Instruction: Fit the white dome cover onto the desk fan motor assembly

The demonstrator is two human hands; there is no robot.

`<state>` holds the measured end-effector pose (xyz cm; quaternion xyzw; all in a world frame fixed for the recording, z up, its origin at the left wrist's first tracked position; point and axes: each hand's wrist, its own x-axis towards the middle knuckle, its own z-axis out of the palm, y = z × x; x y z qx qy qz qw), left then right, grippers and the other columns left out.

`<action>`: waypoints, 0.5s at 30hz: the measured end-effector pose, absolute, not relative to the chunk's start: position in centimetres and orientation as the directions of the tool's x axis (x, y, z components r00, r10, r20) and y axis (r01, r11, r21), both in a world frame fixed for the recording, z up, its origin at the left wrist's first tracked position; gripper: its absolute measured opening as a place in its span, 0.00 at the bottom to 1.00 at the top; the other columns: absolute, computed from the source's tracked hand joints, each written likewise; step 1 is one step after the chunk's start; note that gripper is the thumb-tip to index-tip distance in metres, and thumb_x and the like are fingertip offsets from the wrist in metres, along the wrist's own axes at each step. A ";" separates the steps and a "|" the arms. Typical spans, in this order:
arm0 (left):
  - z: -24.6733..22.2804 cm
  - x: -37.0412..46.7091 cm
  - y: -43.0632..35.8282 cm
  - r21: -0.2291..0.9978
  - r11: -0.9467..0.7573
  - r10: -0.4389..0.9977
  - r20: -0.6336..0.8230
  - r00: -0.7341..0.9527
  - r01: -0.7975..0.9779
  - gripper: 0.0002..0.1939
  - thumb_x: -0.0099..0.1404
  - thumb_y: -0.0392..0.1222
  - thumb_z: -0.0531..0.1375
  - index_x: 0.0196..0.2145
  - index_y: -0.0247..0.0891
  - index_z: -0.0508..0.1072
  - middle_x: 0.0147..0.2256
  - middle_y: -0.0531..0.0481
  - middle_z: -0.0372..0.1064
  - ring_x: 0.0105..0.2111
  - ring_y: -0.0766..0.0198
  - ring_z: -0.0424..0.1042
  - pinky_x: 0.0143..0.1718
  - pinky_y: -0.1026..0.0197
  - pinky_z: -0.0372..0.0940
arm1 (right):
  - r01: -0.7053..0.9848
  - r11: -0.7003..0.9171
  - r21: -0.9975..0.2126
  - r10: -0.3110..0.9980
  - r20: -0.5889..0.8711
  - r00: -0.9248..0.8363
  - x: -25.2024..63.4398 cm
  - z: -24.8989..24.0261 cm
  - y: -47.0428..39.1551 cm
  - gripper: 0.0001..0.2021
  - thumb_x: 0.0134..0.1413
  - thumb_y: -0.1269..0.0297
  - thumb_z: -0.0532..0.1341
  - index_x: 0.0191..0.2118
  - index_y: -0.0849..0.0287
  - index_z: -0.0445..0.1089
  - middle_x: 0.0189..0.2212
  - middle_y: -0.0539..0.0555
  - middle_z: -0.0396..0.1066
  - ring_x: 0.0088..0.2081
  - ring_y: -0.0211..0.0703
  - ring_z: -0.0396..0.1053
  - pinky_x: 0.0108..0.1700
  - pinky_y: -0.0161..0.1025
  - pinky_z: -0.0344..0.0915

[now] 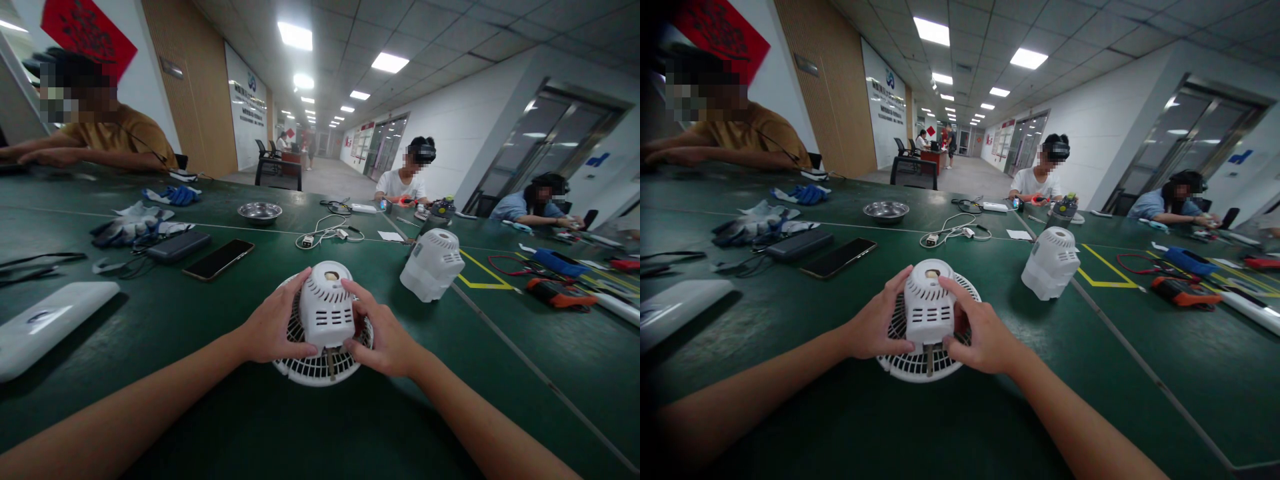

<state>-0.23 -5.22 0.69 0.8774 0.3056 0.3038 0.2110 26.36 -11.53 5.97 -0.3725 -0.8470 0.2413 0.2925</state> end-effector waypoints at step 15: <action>0.3 -0.2 -5.0 0.538 -0.744 0.649 0.442 0.619 0.397 0.70 0.52 0.65 0.69 0.72 0.47 0.24 0.70 0.32 0.45 0.65 0.31 0.56 0.63 0.29 0.54 | 0.490 0.621 -0.612 0.763 0.330 -0.555 26.5 5.7 -11.4 0.45 0.54 0.66 0.64 0.72 0.48 0.39 0.42 0.54 0.73 0.32 0.41 0.69 0.37 0.44 0.70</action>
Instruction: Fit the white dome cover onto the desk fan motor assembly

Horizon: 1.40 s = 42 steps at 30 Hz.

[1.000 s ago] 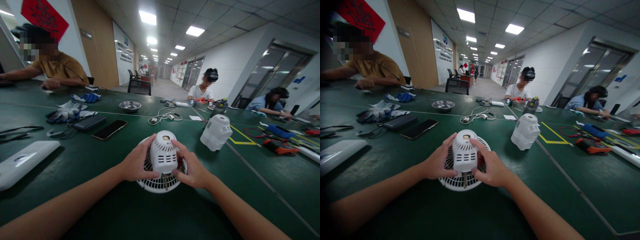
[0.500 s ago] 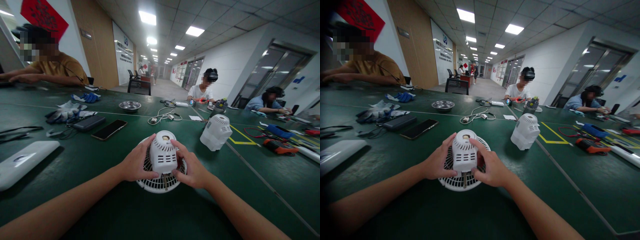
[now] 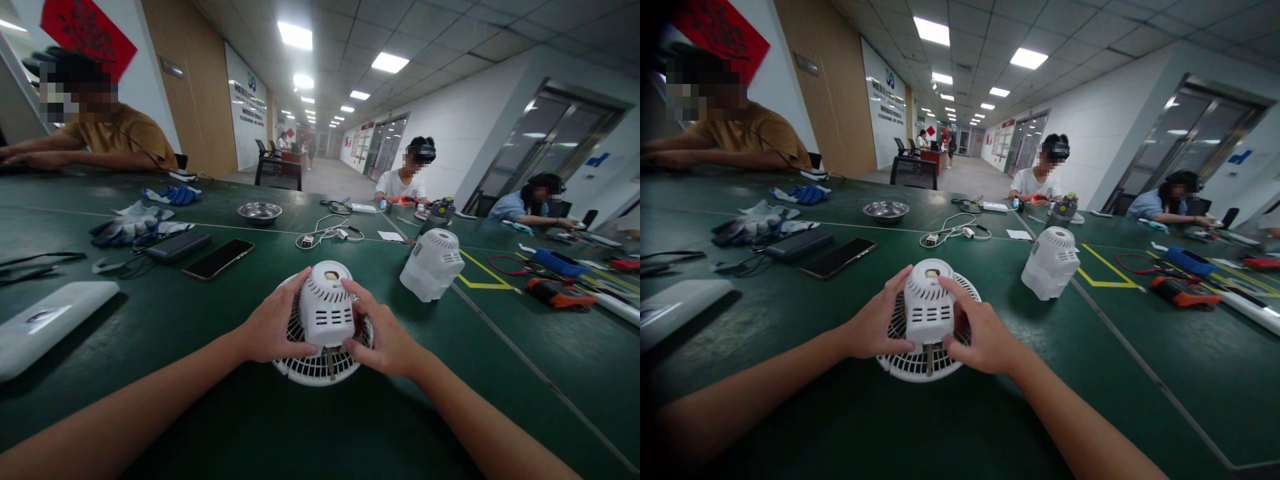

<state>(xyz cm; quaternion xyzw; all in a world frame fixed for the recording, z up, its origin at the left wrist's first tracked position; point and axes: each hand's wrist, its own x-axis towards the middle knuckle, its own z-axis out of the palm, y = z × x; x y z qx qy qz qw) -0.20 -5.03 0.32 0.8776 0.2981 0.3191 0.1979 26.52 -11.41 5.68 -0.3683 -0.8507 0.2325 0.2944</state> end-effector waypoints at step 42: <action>0.4 -0.2 -5.0 0.543 -0.747 0.643 0.439 0.628 0.384 0.70 0.52 0.65 0.69 0.72 0.48 0.23 0.71 0.31 0.43 0.65 0.30 0.55 0.63 0.27 0.53 | 0.480 0.602 -0.638 0.773 0.315 -0.551 26.5 5.8 -11.6 0.44 0.55 0.65 0.64 0.72 0.48 0.39 0.44 0.54 0.72 0.34 0.42 0.70 0.38 0.45 0.71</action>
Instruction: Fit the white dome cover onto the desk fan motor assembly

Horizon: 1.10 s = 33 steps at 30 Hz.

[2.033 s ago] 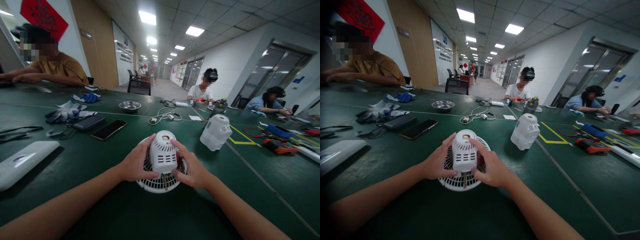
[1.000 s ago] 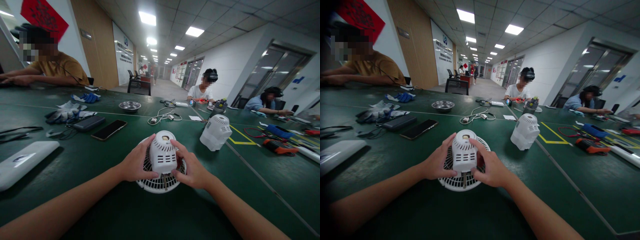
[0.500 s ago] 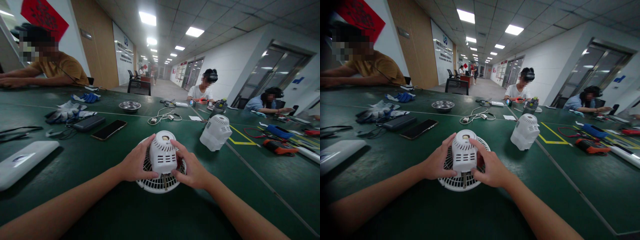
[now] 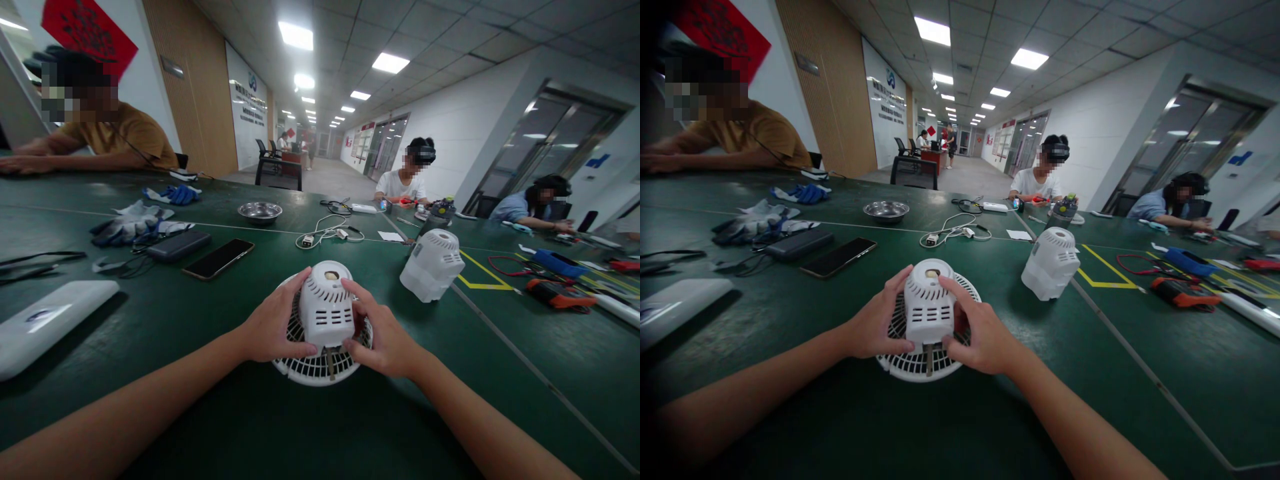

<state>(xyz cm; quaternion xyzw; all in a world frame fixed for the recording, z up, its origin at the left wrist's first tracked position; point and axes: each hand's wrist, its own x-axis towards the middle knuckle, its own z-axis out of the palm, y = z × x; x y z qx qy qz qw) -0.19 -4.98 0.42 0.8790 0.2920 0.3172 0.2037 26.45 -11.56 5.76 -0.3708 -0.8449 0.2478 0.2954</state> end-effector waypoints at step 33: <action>0.1 -0.2 -4.7 0.516 -0.772 0.619 0.479 0.622 0.371 0.71 0.51 0.65 0.70 0.72 0.48 0.24 0.71 0.33 0.43 0.65 0.31 0.55 0.63 0.29 0.54 | 0.483 0.595 -0.643 0.776 0.303 -0.553 26.4 5.5 -11.4 0.45 0.55 0.65 0.63 0.72 0.47 0.37 0.45 0.55 0.74 0.34 0.43 0.71 0.38 0.48 0.73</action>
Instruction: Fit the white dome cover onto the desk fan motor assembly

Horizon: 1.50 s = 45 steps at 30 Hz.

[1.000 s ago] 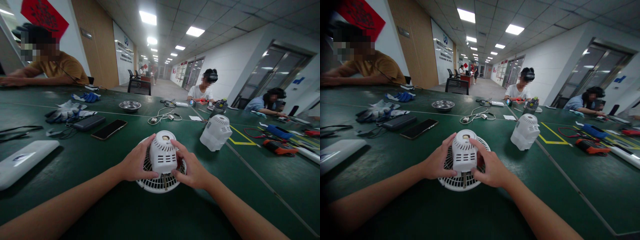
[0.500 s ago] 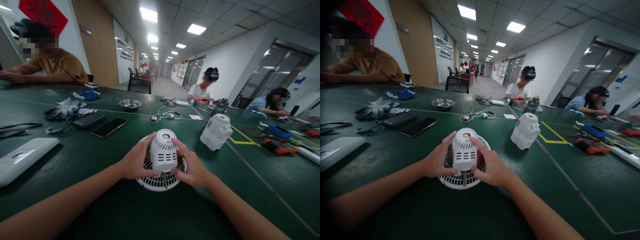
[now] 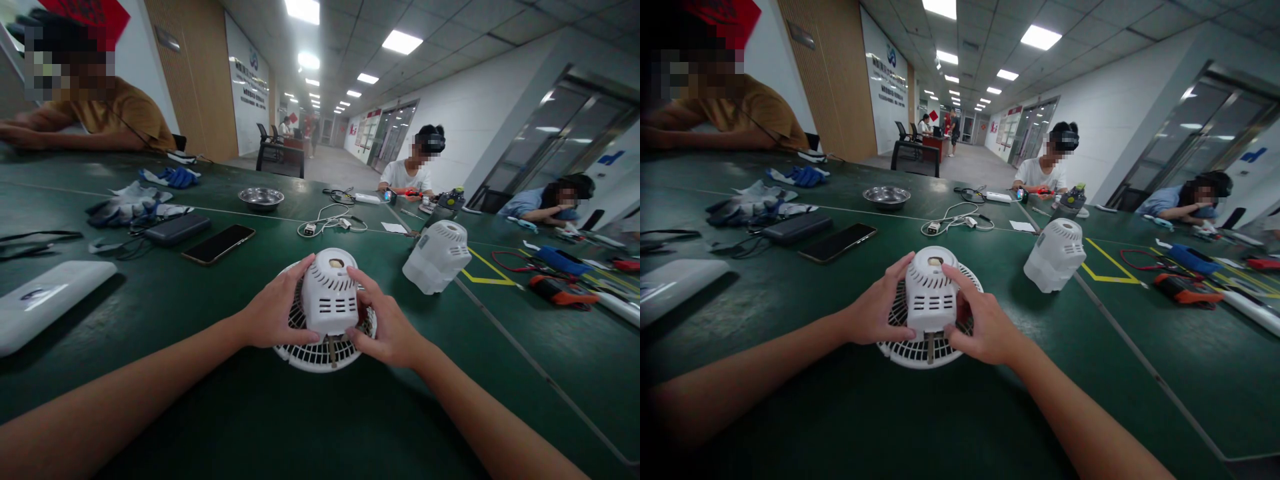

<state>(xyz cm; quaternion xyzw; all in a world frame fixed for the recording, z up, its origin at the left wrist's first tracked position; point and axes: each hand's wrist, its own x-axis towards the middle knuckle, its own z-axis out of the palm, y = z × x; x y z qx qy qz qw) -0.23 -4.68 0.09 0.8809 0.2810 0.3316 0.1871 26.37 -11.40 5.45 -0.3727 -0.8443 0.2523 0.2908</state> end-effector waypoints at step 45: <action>-0.2 -0.2 -4.6 0.520 -0.772 0.619 0.488 0.616 0.365 0.71 0.50 0.66 0.70 0.72 0.49 0.24 0.71 0.32 0.43 0.65 0.28 0.55 0.61 0.25 0.55 | 0.474 0.611 -0.634 0.768 0.328 -0.550 26.4 5.5 -11.4 0.46 0.53 0.66 0.64 0.72 0.45 0.38 0.42 0.54 0.74 0.32 0.43 0.70 0.36 0.47 0.73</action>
